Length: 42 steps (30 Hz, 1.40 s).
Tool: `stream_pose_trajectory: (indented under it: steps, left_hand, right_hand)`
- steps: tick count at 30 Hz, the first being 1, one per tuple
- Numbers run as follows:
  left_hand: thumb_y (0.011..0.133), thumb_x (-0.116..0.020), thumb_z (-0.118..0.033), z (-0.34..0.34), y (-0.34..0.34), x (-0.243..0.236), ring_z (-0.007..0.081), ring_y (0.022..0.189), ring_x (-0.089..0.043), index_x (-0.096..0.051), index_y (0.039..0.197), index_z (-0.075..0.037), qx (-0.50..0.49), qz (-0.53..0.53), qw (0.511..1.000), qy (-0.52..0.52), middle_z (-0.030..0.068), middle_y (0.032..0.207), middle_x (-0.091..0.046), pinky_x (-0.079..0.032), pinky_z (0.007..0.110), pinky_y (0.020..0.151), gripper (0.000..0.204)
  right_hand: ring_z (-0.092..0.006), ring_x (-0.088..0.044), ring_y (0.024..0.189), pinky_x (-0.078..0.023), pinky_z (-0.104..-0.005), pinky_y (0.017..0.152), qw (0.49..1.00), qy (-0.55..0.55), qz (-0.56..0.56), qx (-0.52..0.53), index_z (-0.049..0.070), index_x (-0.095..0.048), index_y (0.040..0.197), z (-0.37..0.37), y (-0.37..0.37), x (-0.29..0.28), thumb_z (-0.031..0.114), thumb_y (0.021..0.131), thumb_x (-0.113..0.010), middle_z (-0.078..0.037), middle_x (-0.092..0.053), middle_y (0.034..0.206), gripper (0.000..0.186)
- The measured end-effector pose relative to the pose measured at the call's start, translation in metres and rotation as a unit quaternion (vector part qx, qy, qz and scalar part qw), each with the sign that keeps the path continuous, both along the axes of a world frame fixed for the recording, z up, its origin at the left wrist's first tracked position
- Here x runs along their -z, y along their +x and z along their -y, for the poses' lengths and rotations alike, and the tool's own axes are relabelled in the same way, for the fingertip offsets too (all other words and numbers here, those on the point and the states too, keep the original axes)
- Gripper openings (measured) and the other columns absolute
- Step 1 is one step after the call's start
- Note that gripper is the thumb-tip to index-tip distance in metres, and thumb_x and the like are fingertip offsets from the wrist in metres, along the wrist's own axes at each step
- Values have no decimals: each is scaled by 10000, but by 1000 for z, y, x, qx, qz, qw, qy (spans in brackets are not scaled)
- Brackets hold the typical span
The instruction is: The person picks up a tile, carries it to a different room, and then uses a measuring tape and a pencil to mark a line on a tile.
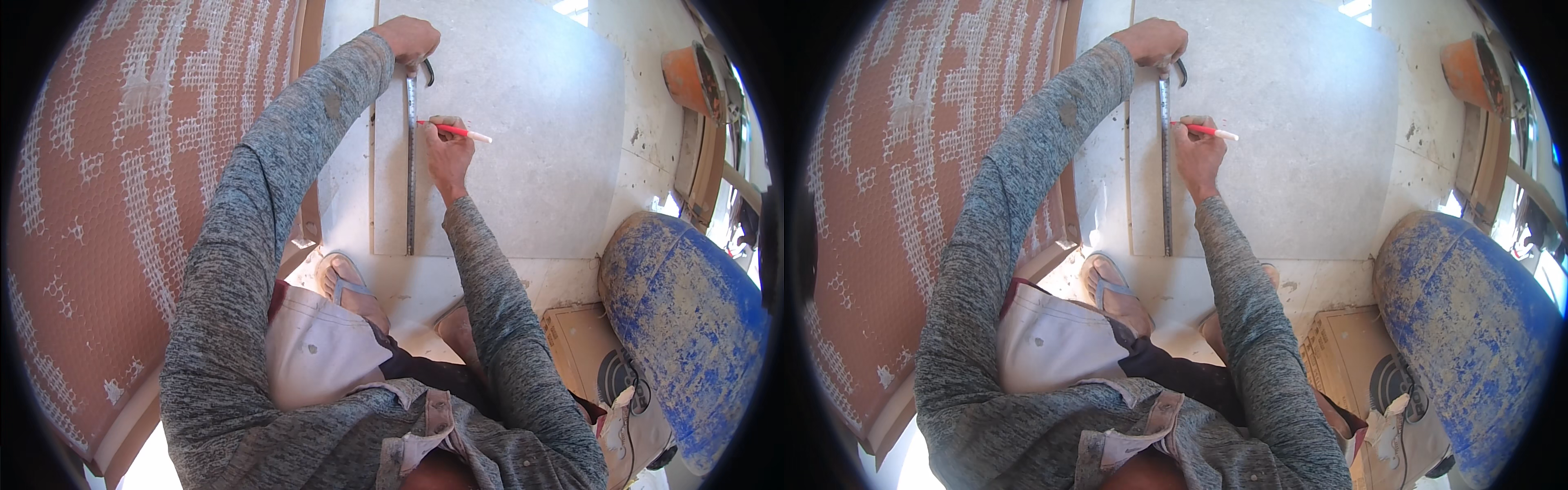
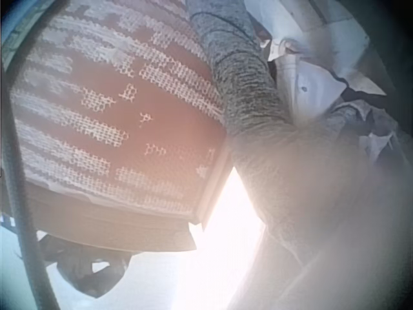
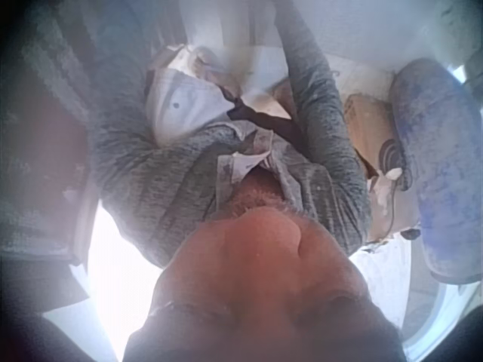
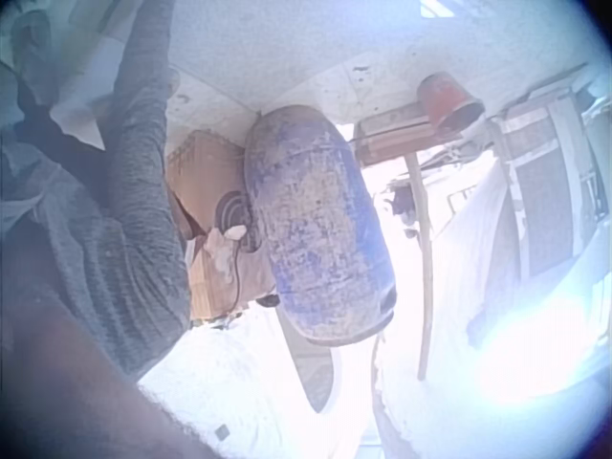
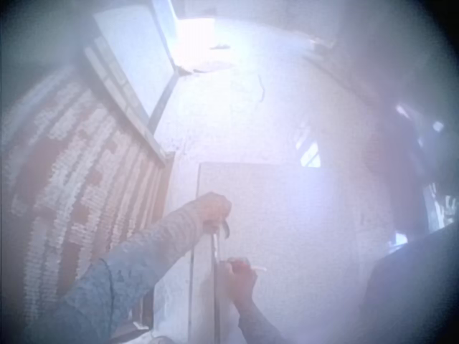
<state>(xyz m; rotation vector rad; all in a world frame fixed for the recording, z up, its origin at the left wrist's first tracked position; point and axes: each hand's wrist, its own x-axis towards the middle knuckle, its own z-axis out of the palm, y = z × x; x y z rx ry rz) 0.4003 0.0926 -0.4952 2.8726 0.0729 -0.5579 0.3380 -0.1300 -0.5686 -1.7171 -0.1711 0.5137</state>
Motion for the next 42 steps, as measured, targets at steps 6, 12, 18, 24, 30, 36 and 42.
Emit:
stream_pose_trajectory:
  steps: [6,12,18,24,30,36,42]
  left_hand:
    - [639,-876,-135,1,0,-1,282,824,-699,-689,786,-40,-5,-11,1000,4,127,837,-711,-547,370,718,256]
    - [632,-874,-124,-8,-4,4,288,773,-695,-699,783,-30,-8,-17,1000,-10,131,814,-710,-543,375,671,250]
    - [639,-867,-111,-21,-26,-8,267,711,-681,-699,768,-15,-50,-33,997,-55,129,747,-697,-526,364,623,232]
    - [654,-855,-108,-26,-35,-11,254,675,-675,-701,770,-17,-80,-46,993,-68,128,737,-690,-525,361,603,213]
    - [651,-853,-101,-28,-35,2,259,689,-678,-699,783,-17,-66,-25,996,-62,127,744,-690,-532,368,629,219]
    - [659,-850,-93,-28,-35,1,249,662,-674,-698,791,-11,-80,-37,994,-69,128,725,-685,-530,361,611,217]
    - [655,-863,-112,-23,-33,-7,253,736,-703,-693,806,-28,-89,-67,992,-52,122,793,-713,-566,367,652,243]
  right_hand:
    - [-73,-578,714,-481,-236,676,1000,4,-6,1,11,-655,894,0,0,-5,40,834,-664,-28,-651,774,67]
    - [-69,-572,705,-479,-235,665,1000,-11,8,2,12,-653,888,0,0,-4,42,836,-667,-23,-650,775,62]
    - [-65,-570,714,-477,-230,670,1000,14,-12,11,15,-652,883,0,-2,-6,42,832,-685,-20,-653,792,66]
    - [-58,-568,717,-476,-223,671,1000,16,-16,8,16,-651,878,-2,-4,-7,37,834,-691,-18,-655,797,63]
    - [-54,-565,702,-477,-220,663,1000,23,-11,11,14,-655,871,-2,-4,-5,43,834,-694,-12,-655,783,61]
    - [-45,-554,694,-470,-213,654,999,30,-13,10,11,-660,869,-4,-6,-4,43,832,-698,-3,-648,769,62]
    - [-45,-553,695,-469,-212,656,1000,21,-16,6,8,-664,864,-3,-5,-5,44,831,-699,-2,-650,774,61]
